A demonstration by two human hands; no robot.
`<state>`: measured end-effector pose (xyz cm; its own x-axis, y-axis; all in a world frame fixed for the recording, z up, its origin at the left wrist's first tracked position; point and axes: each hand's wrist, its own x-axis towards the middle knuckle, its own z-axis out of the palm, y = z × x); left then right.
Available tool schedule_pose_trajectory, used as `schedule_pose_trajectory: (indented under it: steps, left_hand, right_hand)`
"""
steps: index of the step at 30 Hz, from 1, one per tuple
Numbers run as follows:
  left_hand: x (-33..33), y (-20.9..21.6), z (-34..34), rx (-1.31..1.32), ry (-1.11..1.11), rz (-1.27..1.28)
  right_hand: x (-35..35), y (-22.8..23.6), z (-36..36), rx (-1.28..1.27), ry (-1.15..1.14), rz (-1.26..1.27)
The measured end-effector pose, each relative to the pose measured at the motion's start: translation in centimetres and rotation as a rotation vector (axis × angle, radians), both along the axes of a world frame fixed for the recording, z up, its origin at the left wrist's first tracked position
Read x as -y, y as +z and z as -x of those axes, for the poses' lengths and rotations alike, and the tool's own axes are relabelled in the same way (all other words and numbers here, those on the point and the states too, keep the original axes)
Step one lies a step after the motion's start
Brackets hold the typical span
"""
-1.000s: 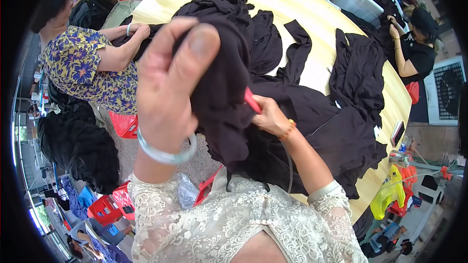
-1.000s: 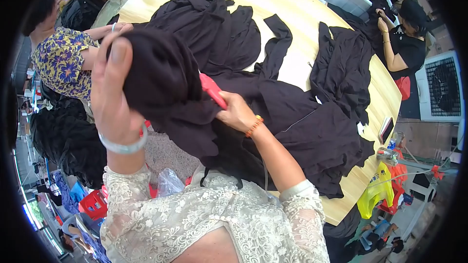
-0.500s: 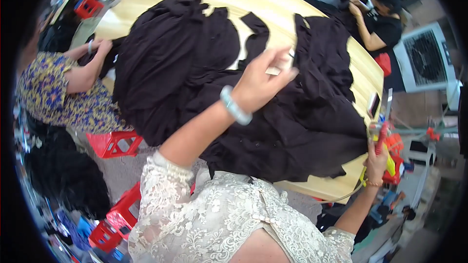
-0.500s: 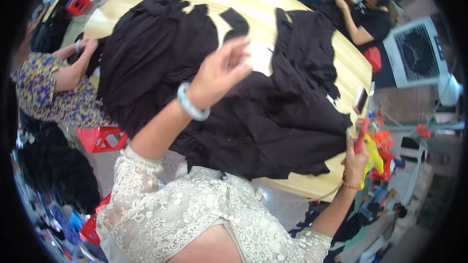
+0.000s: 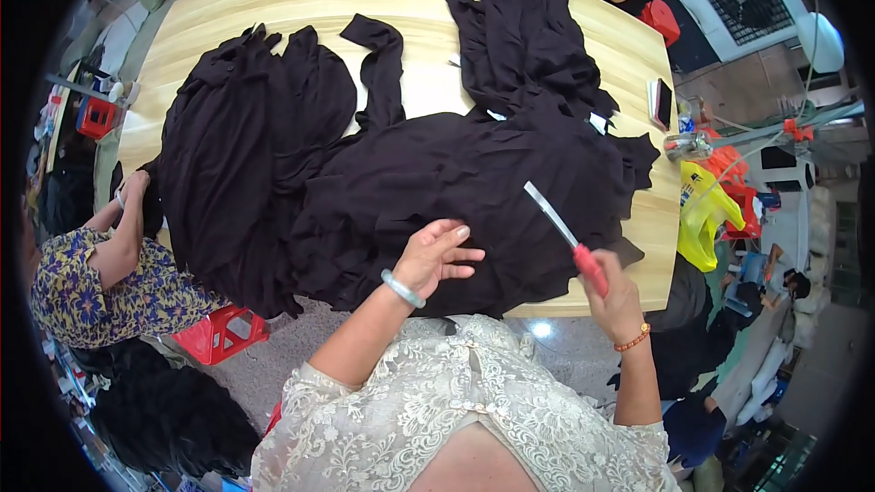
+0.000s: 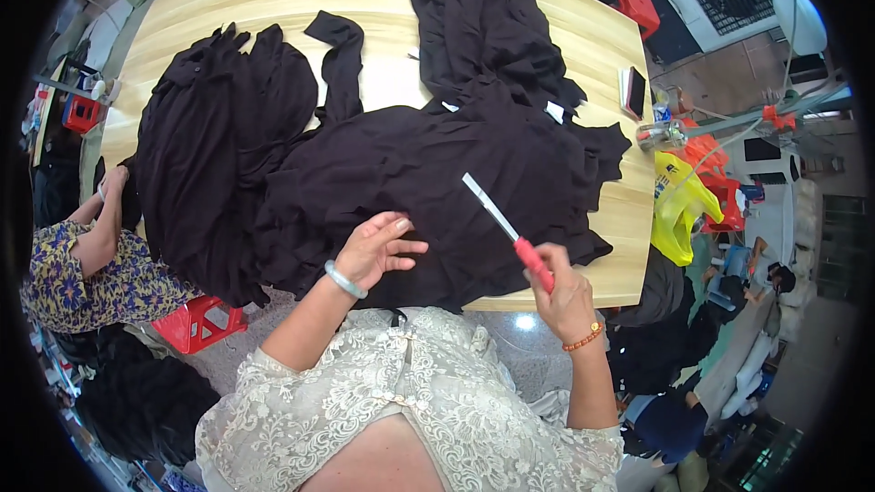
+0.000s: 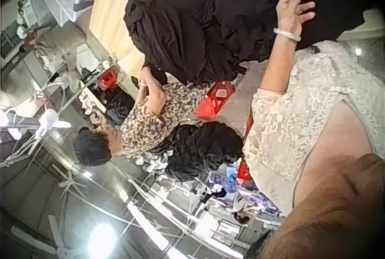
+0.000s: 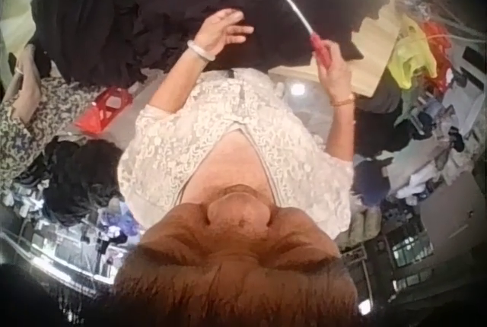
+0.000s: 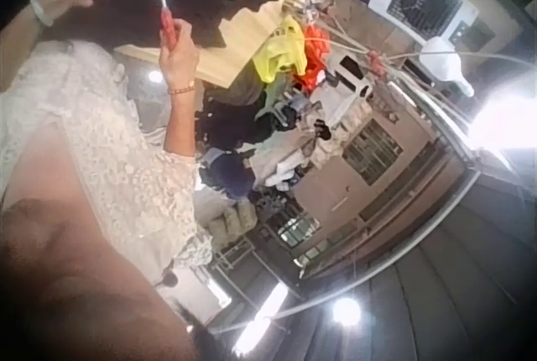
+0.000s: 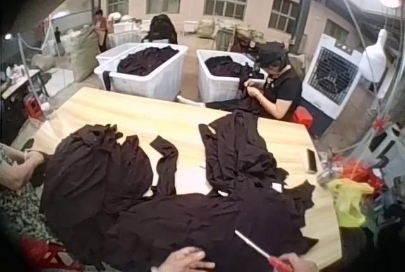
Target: Trimming excess fabric from black garments using scissors.
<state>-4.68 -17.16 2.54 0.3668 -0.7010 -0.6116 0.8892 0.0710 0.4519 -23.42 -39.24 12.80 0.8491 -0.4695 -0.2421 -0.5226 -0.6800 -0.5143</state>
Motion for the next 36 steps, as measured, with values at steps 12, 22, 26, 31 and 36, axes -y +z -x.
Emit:
schedule_pose_trajectory:
  steps: [12, 22, 26, 31, 36]
  left_hand:
    - [1.7, -5.7, 1.4, 0.182, 0.2, -0.067]
    - [1.0, -5.3, -0.7, 0.27, 0.34, -0.116]
    - [2.8, -0.1, -7.4, 0.481, 0.339, -0.033]
    - [3.6, 1.3, -9.4, 0.626, 0.097, -0.181]
    - [-2.1, -1.9, -4.6, 0.861, -0.208, -0.318]
  right_hand:
    - [-1.4, 1.7, 3.7, -0.281, 0.278, 0.007]
    - [-1.5, 0.6, -1.9, -0.272, 0.419, 0.002]
    - [-0.4, 0.0, -2.3, 0.007, 0.278, -0.109]
    - [0.7, -2.4, -3.8, 0.053, 0.054, -0.228]
    - [0.7, -2.5, -2.5, 0.033, 0.199, -0.051]
